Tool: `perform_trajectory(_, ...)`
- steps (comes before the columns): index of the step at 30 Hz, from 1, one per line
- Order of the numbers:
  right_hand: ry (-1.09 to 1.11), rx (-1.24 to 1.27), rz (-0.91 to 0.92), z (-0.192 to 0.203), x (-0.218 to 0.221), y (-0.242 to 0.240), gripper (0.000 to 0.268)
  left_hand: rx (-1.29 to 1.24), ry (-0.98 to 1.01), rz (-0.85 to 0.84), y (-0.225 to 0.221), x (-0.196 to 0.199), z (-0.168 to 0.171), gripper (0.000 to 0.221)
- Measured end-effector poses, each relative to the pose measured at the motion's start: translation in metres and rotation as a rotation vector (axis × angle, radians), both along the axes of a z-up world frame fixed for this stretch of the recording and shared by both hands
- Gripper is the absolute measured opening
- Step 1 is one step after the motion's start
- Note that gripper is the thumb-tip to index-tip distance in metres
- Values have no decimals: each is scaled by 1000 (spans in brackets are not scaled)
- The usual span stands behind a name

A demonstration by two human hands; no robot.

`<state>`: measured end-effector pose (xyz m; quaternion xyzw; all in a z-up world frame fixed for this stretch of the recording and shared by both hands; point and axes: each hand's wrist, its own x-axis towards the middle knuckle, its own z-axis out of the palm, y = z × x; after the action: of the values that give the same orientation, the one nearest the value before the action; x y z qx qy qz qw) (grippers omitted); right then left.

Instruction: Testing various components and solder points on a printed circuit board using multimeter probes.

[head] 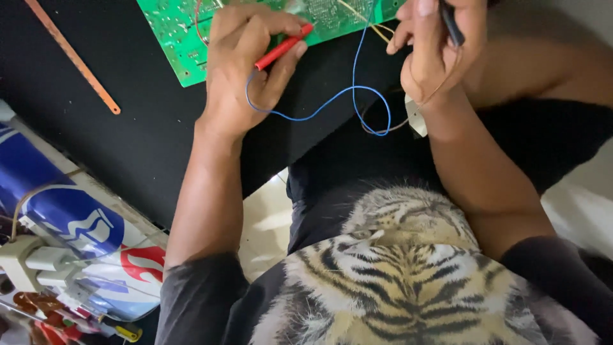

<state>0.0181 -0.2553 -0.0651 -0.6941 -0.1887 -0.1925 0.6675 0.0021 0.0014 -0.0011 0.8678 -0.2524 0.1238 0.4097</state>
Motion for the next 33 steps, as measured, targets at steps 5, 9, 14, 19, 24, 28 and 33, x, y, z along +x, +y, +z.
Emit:
perform_trajectory(5,-36,-320,65,23,-2,-15,9,-31,-28,-42,-1,1,0,19)
perform_trajectory(9,-80,-513,14,36,3,-23,19,12,-44,24,0,1,-5,24)
perform_trajectory(14,-129,-512,177,21,8,-31,51,26,-69,-26,3,-1,-3,31)
perform_trajectory(19,-49,-423,141,34,1,-20,47,168,-87,6,4,0,-3,45)
perform_trajectory(24,-25,-274,131,25,-1,-19,47,196,-187,77,2,0,-1,40)
perform_trajectory(28,12,-189,71,25,-4,-13,49,152,-330,146,1,1,6,25)
perform_trajectory(33,-46,-188,-1,34,-7,-6,49,139,-410,188,-1,0,8,22)
